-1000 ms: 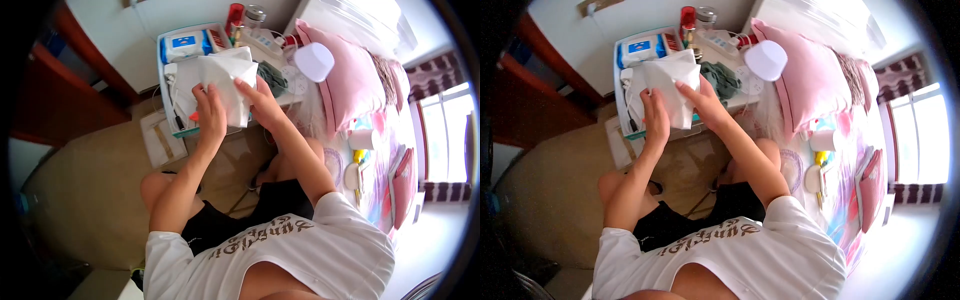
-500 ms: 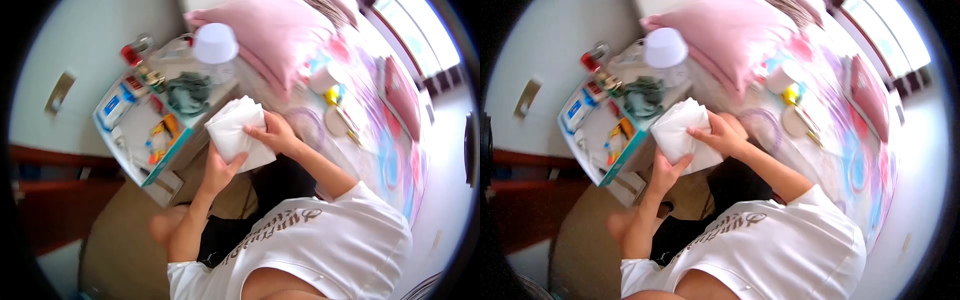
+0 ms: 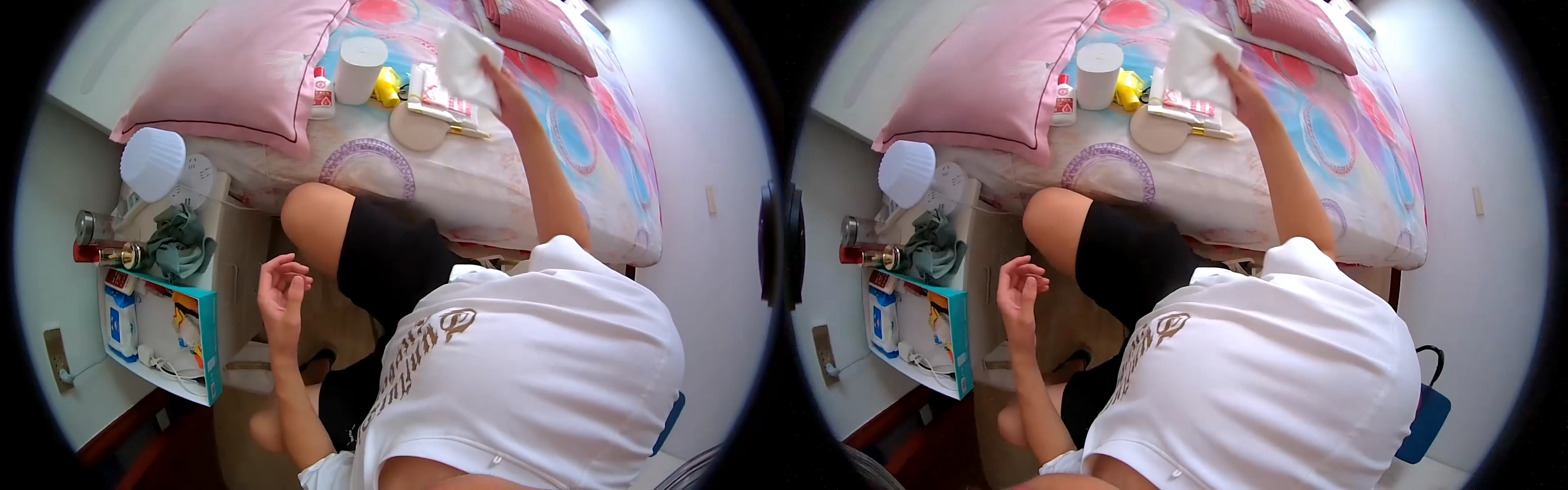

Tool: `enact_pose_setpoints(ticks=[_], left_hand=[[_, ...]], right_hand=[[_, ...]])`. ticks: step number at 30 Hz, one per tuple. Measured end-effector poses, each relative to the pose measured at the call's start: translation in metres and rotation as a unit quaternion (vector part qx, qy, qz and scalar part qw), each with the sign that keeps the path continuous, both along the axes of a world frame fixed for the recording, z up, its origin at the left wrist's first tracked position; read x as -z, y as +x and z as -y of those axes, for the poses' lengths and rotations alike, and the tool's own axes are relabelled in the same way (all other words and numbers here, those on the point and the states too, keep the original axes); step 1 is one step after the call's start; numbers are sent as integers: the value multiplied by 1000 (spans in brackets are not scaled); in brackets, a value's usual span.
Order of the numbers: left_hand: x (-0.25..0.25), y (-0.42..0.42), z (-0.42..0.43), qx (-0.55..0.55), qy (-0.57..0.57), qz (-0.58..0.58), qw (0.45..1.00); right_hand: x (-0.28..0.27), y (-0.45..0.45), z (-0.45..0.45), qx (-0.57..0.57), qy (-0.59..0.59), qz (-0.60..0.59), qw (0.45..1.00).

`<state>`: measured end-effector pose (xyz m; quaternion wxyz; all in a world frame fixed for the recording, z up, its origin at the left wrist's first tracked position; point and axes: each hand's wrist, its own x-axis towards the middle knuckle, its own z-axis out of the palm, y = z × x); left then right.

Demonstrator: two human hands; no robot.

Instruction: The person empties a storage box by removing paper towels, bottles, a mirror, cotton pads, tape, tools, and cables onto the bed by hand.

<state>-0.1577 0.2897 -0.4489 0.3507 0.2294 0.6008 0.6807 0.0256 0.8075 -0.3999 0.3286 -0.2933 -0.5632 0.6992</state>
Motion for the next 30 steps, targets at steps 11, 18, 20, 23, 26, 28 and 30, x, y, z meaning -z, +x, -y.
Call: enact_pose_setpoints(ticks=[11,18,20,23,26,28,30], left_hand=[[18,-6,3,-11,-35,-10,999],[27,-14,6,-67,-30,-36,997],[17,-19,12,-124,-71,-184,973],[-4,-28,30,-214,-57,-315,923],[-9,-37,46,-271,-49,-349,896],[-19,-41,58,-311,-55,-372,873],[-28,-51,75,-346,-55,-395,849]], right_hand=[[97,-8,-53,107,166,390,899],[176,51,-176,186,833,327,404],[102,20,-139,117,648,215,721],[-24,-68,53,178,611,181,750],[-49,-112,146,82,627,27,774],[-50,-139,206,-46,616,-31,786],[-42,-165,268,-181,554,-51,811]])
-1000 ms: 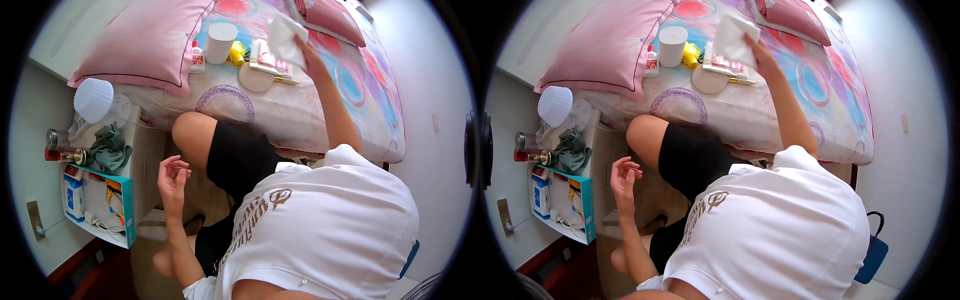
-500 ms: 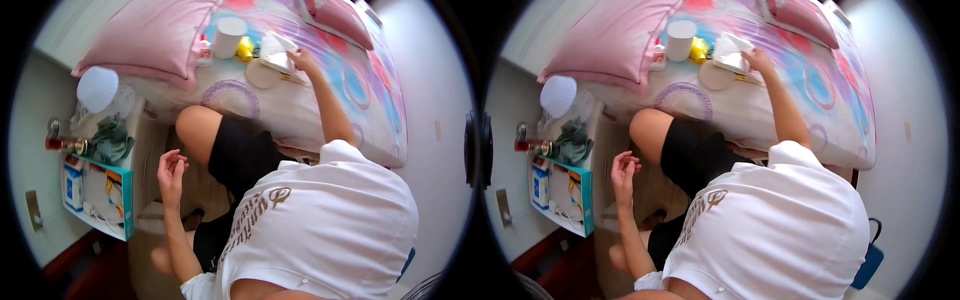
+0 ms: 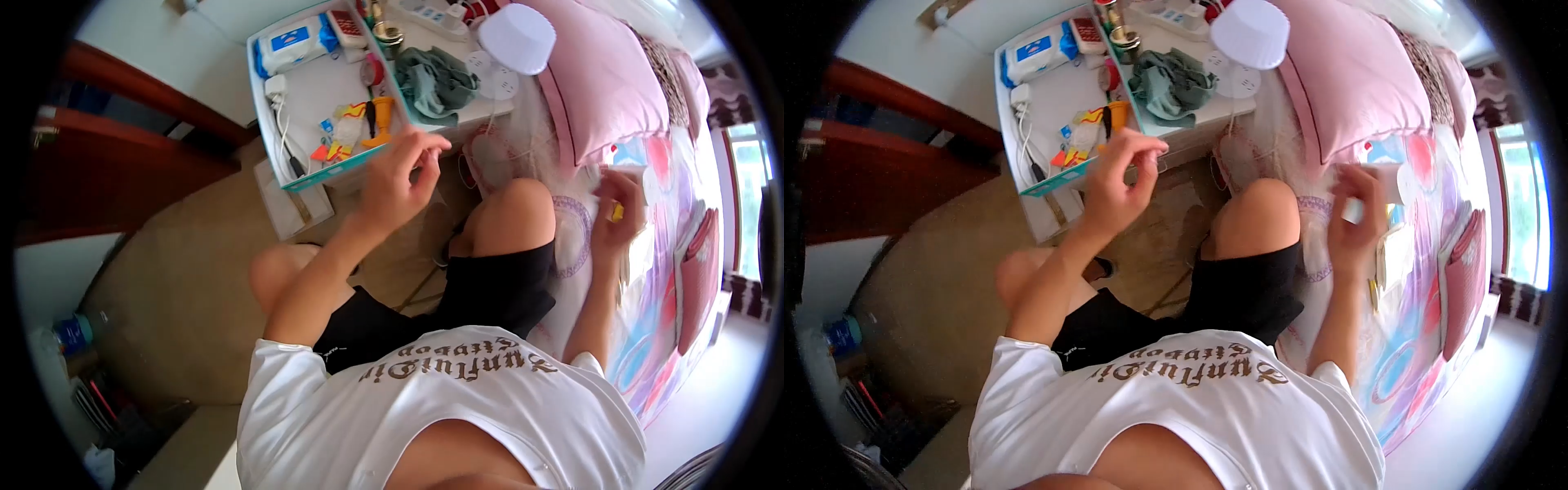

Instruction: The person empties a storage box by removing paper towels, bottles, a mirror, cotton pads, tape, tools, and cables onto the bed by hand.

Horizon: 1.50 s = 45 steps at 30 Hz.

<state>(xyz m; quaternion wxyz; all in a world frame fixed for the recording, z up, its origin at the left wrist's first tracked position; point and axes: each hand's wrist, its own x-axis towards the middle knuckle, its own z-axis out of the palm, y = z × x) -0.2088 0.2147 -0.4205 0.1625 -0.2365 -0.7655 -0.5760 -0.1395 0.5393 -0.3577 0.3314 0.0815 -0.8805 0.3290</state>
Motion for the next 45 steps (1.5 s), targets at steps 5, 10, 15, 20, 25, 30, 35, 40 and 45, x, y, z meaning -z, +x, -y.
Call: enact_pose_setpoints(ticks=[5,10,15,20,25,30,35,40,45], left_hand=[[-21,-49,94,-245,22,-65,967],[9,-82,154,-304,68,42,949],[15,-82,159,-259,26,81,962],[12,-81,156,-242,49,81,966],[18,-85,156,-243,58,77,965],[16,-83,140,-220,63,119,966],[10,-73,114,-189,-4,122,974],[21,-68,94,-124,-13,123,985],[39,-71,92,-66,-13,138,988]], right_hand=[[9,-75,137,-249,-15,122,961],[55,-162,226,-362,107,130,917],[77,-207,265,-481,322,191,793],[64,-216,268,-498,390,162,757],[53,-215,246,-504,301,120,801],[30,-182,202,-360,-114,316,871],[27,-156,170,-353,-261,337,832],[13,-121,132,-308,-316,349,827],[14,-71,65,-259,-401,317,819]])
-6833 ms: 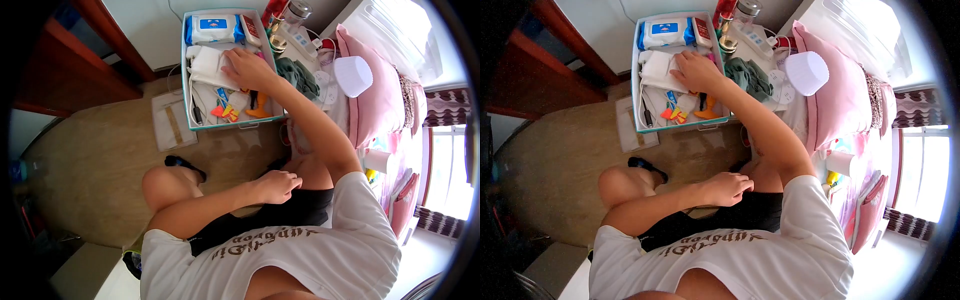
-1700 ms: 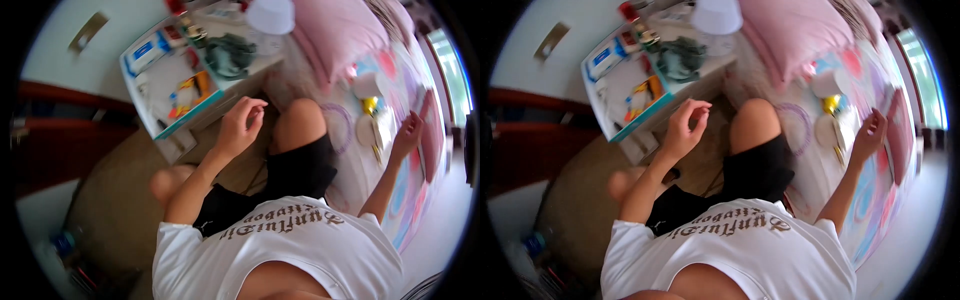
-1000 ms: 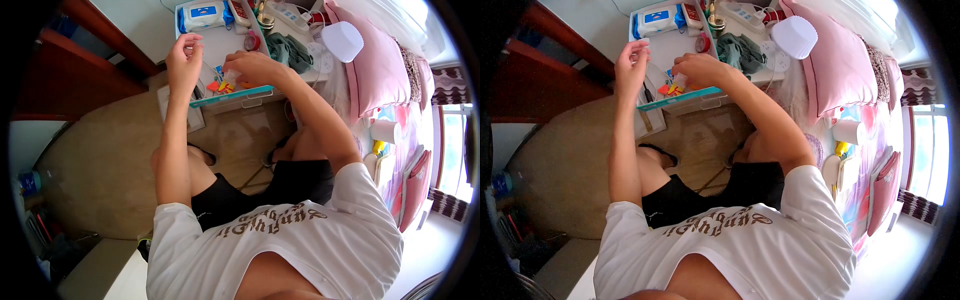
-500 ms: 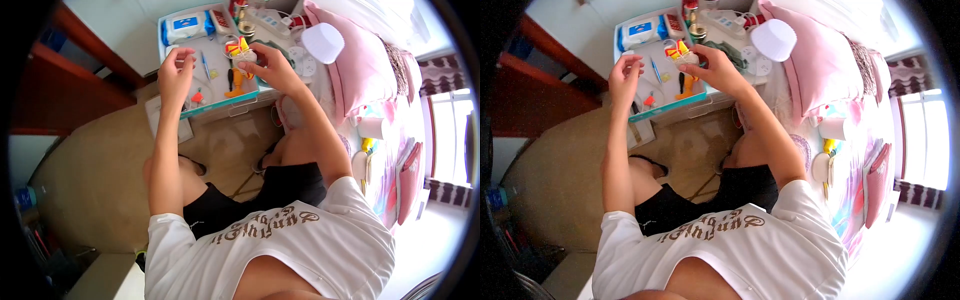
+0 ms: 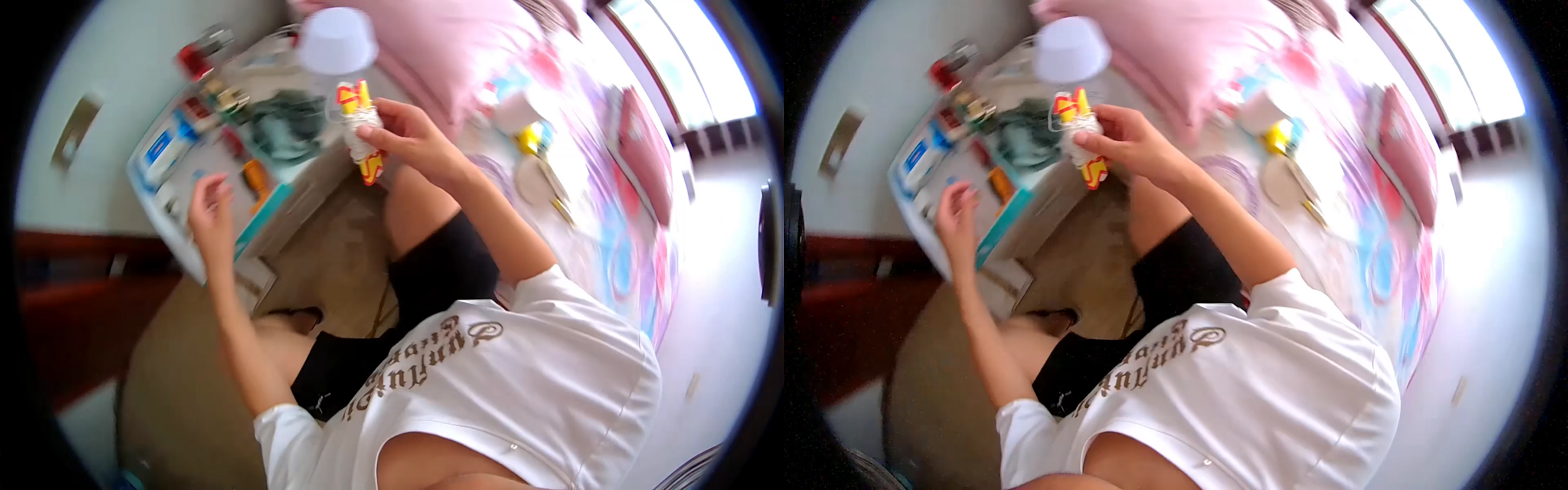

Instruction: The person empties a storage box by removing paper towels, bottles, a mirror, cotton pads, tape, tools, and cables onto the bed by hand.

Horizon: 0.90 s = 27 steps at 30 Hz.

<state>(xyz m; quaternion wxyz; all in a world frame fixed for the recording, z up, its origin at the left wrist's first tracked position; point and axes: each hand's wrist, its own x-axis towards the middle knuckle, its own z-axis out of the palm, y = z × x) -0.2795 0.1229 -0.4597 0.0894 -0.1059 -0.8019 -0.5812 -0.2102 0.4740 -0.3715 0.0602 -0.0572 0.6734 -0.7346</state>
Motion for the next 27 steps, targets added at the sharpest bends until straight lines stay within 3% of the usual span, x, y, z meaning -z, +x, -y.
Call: enact_pose_setpoints(ticks=[3,6,10,11,14,16,21,23,26,27], left_hand=[[-5,8,-8,4,-38,10,999],[-7,15,-18,21,-69,4,997],[4,12,-22,34,-93,7,995],[5,11,-22,29,-106,9,994],[11,2,-14,36,-114,14,993],[6,1,-16,33,-109,8,993],[19,-10,-4,31,-108,5,994],[15,-14,2,24,-98,-5,995],[9,-16,17,-9,-140,0,990],[10,-18,23,-23,-139,7,990]], right_hand=[[-1,42,-57,83,27,13,996],[8,79,-128,191,125,10,974],[-30,127,-216,418,109,-8,902],[-31,135,-246,430,42,-38,901],[-28,151,-307,443,52,-55,894],[-5,144,-342,501,156,36,850],[63,104,-424,448,203,124,862],[66,86,-435,448,216,133,857],[64,65,-441,484,267,175,815],[69,61,-444,518,402,168,736]])
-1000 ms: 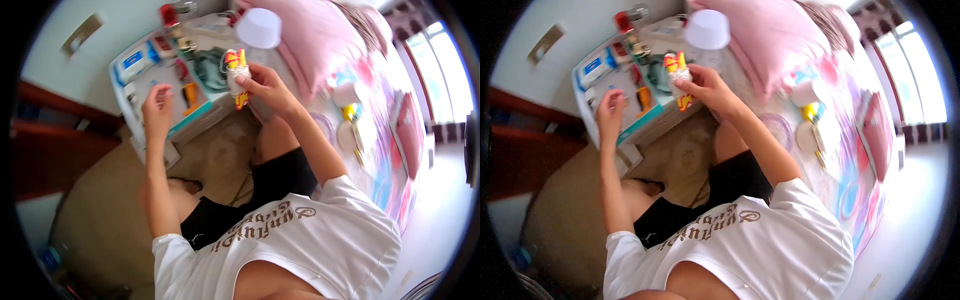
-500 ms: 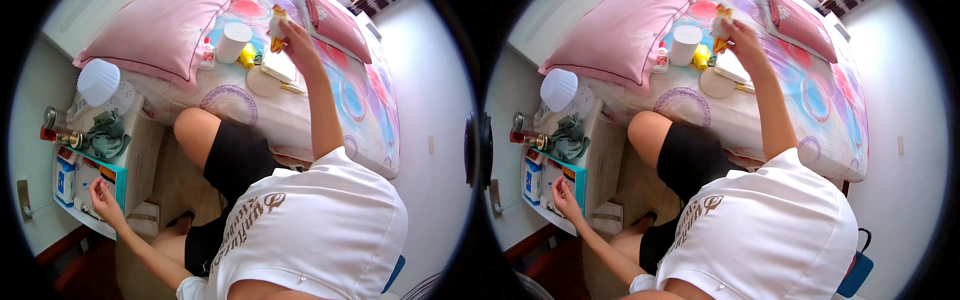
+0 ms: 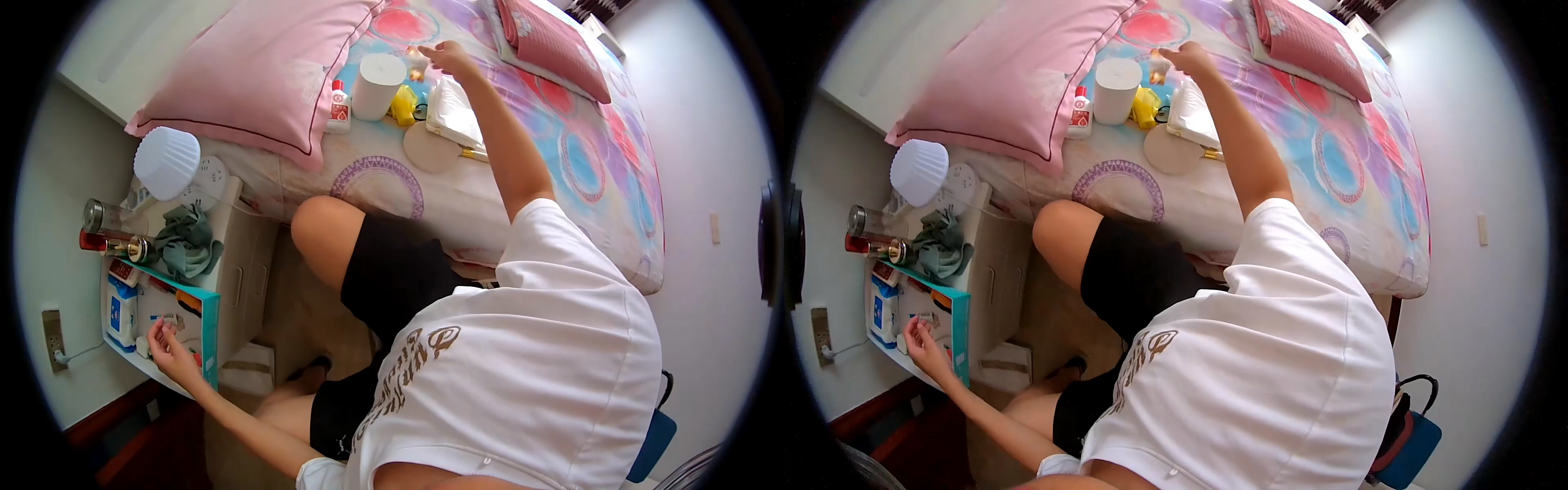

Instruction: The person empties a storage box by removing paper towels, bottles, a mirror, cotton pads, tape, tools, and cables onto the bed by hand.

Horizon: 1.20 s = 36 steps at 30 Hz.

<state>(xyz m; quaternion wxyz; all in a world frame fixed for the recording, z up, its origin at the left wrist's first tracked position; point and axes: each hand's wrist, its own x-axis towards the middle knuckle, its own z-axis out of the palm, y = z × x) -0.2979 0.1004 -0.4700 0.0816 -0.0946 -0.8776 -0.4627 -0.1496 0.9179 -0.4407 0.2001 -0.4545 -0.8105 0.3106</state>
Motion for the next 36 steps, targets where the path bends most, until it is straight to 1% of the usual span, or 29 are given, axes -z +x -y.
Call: enact_pose_setpoints(ticks=[1,2,4,5,6,7,8,9,11,12,13,14,15,16,18,20,22,24,25,26,27,28,29,30,32,33,34,36], left_hand=[[2,-4,5,-15,1,6,1000],[8,-12,9,-16,3,6,1000],[29,-23,32,-58,-13,12,998],[39,-27,38,-57,17,12,998],[51,-28,49,-64,-11,-28,997],[31,-22,38,-58,-25,8,998],[37,-18,41,-88,-31,-26,995],[30,-19,43,-97,-104,-44,989],[21,-21,43,-130,-109,-76,983],[13,-22,42,-148,-50,-69,985],[34,-40,62,-161,-68,-76,982],[19,-36,55,-158,-54,-34,985],[14,-32,52,-150,-56,-8,987],[14,-29,49,-164,-56,-9,985],[14,-27,43,-133,-109,-32,985],[14,-28,43,-131,-98,-16,986],[11,-27,43,-124,-89,0,988],[5,-26,41,-116,-61,56,990],[8,-26,41,-96,-39,74,992],[4,-27,38,-100,-37,70,992],[-2,-26,33,-102,50,120,986],[-4,-26,30,-101,136,169,971],[-1,-31,29,-90,257,198,942],[-1,-32,29,-93,258,196,941],[0,-33,28,-109,232,175,951],[2,-34,28,-128,194,163,959],[6,-36,28,-129,198,164,958],[12,-40,27,-150,151,136,967]], right_hand=[[3,-2,-4,41,141,65,987],[7,4,-7,40,143,65,987],[0,19,8,36,177,-47,983],[26,28,-8,-31,333,-107,936],[24,27,1,-109,303,-175,930],[7,24,40,-155,239,-241,928],[-11,23,82,-198,171,-304,916],[-42,19,151,-152,180,-262,936],[-80,14,253,-240,197,-283,907],[-90,11,293,-286,207,-288,890],[-90,7,324,-334,197,-295,873],[-89,-3,352,-379,186,-300,855],[-90,-12,381,-439,148,-287,839],[-91,-21,412,-494,114,-273,818],[-89,-48,474,-584,61,-234,775],[-84,-82,528,-663,16,-189,724],[-54,-128,579,-696,65,-198,687],[-16,-178,624,-696,99,-184,687],[1,-198,642,-699,151,-158,681],[13,-216,656,-699,203,-133,673],[19,-227,665,-701,205,-133,669],[22,-236,674,-721,209,-51,658],[26,-243,680,-735,213,31,643],[34,-248,682,-737,214,30,641],[51,-254,681,-712,174,6,680],[49,-257,683,-708,169,34,685],[48,-257,681,-709,171,37,683],[39,-251,668,-697,76,5,713]])
